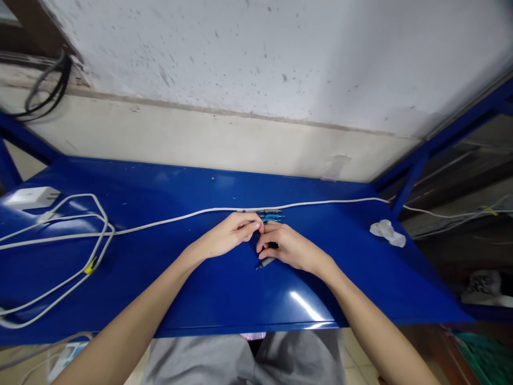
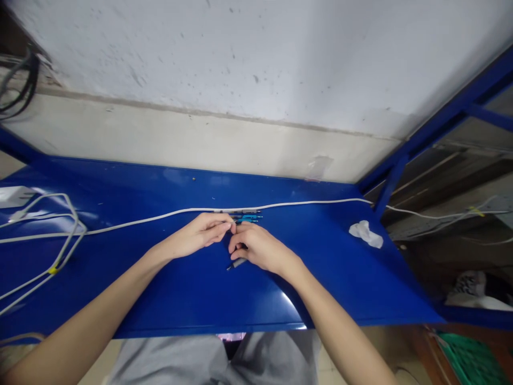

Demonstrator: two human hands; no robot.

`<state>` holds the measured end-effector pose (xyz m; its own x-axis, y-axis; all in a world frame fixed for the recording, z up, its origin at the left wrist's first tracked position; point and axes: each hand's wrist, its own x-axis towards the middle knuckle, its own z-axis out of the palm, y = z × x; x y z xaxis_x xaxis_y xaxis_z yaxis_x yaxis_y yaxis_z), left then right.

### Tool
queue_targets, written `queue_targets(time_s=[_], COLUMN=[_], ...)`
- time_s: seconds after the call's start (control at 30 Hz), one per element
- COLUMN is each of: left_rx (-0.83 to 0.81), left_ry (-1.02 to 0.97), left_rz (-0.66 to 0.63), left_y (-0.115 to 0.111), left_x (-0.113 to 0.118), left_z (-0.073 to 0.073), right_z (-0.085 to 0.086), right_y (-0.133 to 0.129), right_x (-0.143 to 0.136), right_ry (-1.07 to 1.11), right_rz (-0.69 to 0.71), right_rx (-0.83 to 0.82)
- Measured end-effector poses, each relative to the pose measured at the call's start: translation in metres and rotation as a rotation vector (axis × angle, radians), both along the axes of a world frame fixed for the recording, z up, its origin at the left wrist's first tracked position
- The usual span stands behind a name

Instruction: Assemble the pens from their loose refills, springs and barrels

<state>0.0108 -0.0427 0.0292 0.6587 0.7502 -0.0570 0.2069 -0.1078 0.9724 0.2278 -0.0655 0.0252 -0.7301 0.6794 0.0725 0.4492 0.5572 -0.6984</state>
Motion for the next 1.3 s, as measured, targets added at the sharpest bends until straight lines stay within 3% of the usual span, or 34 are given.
queue_targets(time_s=[0.27,0.73,1.3], left_rx=[0.010,-0.043,-0.049], left_ry=[0.019,-0.013,-0.011], left_rz=[-0.005,-0.030,-0.038], left_y=[0.001,0.001,0.000], left_x=[0.001,-0.002,-0.001], left_z=[-0.003,-0.006,-0.002], right_z=[-0.004,0.004,0.000], right_y=[0.000,0.004,0.007], right_x=[0.004,0.014,0.017], right_ry=[-0.034,0.057,0.030], right_rz=[-0.027,-0.114,-0.125], right_rx=[0.099,0.039,0.037])
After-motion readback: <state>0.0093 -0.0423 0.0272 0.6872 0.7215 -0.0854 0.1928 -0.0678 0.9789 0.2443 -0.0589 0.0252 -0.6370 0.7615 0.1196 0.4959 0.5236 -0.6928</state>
